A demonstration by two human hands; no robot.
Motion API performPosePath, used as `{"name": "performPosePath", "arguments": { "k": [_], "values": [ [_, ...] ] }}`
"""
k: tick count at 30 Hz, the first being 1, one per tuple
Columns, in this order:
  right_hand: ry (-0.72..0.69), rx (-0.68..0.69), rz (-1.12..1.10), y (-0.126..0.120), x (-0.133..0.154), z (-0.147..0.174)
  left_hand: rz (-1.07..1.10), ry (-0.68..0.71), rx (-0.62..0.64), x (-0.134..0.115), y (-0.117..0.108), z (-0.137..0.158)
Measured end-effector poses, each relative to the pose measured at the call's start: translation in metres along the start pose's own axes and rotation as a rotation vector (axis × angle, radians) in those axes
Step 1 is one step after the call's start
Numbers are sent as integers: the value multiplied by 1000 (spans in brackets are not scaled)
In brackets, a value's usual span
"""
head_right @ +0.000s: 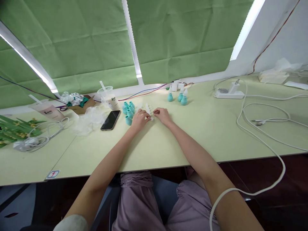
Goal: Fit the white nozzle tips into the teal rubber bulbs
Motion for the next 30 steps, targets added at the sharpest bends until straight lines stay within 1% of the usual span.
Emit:
{"name": "performPosePath", "arguments": {
  "k": [3, 9, 13, 18, 23, 27, 30],
  "values": [
    [-14, 8, -9, 0, -1, -1, 13, 2, -8, 0, -1, 0],
    [13, 66, -61, -1, 0, 0, -26, 9, 16, -4, -5, -1],
    [-12, 76, -63, -1, -1, -1, -20, 10, 9, -5, -6, -1],
    [-45, 61, -9, 1, -4, -2, -80, 17, 6, -4, -4, -1],
    [-69, 39, 72, 1, -1, -1, -117, 6, 36, -5, -4, 0],
    [-53, 20, 150, -1, 2, 0, -134, -5, 55, -6, -7, 1],
    [-32, 23, 155, -1, 3, 1, -143, -10, 72, -7, -7, 1]
  ]
}}
Point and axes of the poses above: each hand's wrist, its own z-axis away from the middle knuckle, its own y-axis out of the palm, x = y × z, the point moved 5 cm from there along -z, towards the middle knuckle, and after that the axes turned 1 degree about -z, right-handed, at the moved point
